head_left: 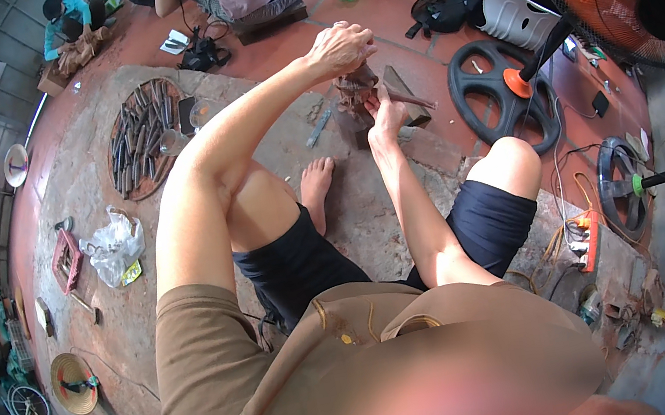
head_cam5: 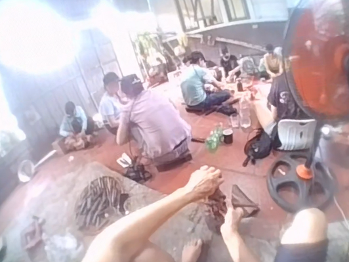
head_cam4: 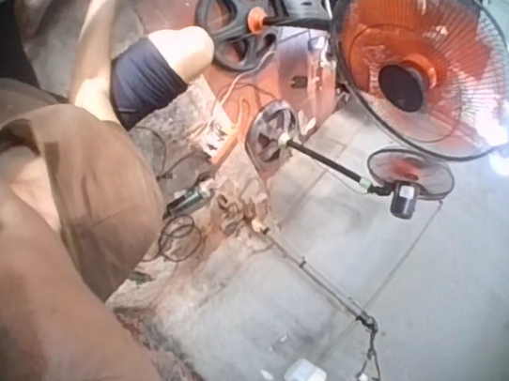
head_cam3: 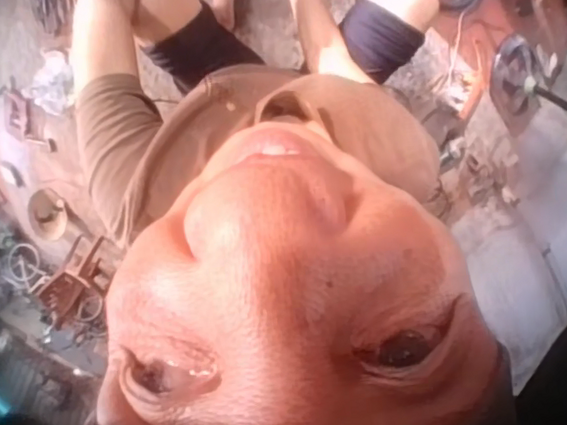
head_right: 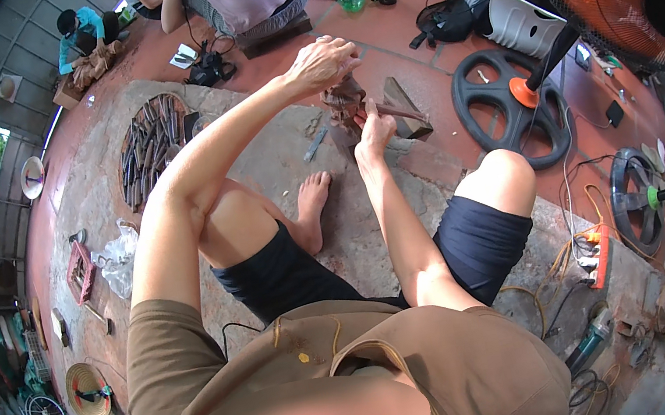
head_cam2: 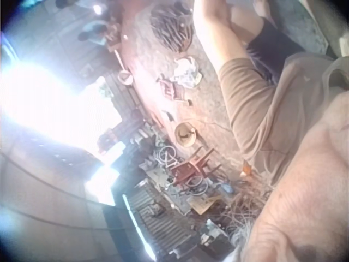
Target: The person sits on the floor and carves a piece of wood using a chisel and a mallet. They hold the wood with one hand and strike the chisel with the mallet to shape the material.
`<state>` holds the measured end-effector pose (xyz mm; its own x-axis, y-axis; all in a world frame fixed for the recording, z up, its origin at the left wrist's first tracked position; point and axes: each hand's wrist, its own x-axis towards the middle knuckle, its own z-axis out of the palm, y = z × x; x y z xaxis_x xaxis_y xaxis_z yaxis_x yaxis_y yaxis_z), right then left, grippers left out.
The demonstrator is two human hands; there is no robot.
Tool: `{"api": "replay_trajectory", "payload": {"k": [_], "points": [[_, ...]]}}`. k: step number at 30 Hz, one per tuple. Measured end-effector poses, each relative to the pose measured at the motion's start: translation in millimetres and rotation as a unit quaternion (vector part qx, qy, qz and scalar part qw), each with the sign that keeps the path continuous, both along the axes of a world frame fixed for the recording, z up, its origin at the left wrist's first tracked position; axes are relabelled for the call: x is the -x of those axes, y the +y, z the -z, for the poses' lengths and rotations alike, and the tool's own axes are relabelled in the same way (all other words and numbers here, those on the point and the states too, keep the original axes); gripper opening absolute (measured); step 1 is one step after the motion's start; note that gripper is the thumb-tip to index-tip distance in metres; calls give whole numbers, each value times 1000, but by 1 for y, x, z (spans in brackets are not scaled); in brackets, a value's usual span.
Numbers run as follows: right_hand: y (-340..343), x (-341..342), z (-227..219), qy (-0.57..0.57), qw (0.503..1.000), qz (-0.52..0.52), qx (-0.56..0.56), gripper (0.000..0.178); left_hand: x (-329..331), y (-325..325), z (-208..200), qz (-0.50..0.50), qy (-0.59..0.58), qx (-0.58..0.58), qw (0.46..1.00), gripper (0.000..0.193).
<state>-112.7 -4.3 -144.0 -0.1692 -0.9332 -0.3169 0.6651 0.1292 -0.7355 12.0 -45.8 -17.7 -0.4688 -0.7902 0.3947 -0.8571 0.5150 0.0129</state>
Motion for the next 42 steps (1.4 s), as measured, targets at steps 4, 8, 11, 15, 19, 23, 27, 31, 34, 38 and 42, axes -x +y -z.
{"api": "replay_trajectory", "payload": {"k": [4,8,11,15,19,23,27,31,34,38,42], "points": [[6,6,2,-41,999,-9,2,16,1,3,-1,3,-3,-2,1000,29],[7,5,-13,-20,1000,3,17,20,0,6,-2,2,7,-14,1000,29],[0,7,-11,0,1000,-6,23,20,5,6,-2,-1,8,-13,1000,30],[-5,5,-6,27,999,-18,34,21,3,3,0,-8,6,1,1000,30],[-10,6,0,43,998,-31,31,20,4,1,1,-14,6,3,1000,30],[-6,4,1,25,999,-42,1,15,2,0,0,-14,1,-13,1000,30],[-2,4,1,-13,999,-32,10,11,1,1,0,-5,11,-10,1000,29],[0,7,-3,-10,999,-33,-15,13,3,3,-1,-1,14,-11,1000,28],[2,7,-8,-20,999,-24,-25,18,3,3,-2,-6,10,-9,1000,28],[3,6,-11,-13,1000,-16,-15,19,3,4,-2,-3,21,-8,1000,27],[0,8,-6,6,999,-33,7,19,4,5,-4,-9,15,-17,1000,26]]}}
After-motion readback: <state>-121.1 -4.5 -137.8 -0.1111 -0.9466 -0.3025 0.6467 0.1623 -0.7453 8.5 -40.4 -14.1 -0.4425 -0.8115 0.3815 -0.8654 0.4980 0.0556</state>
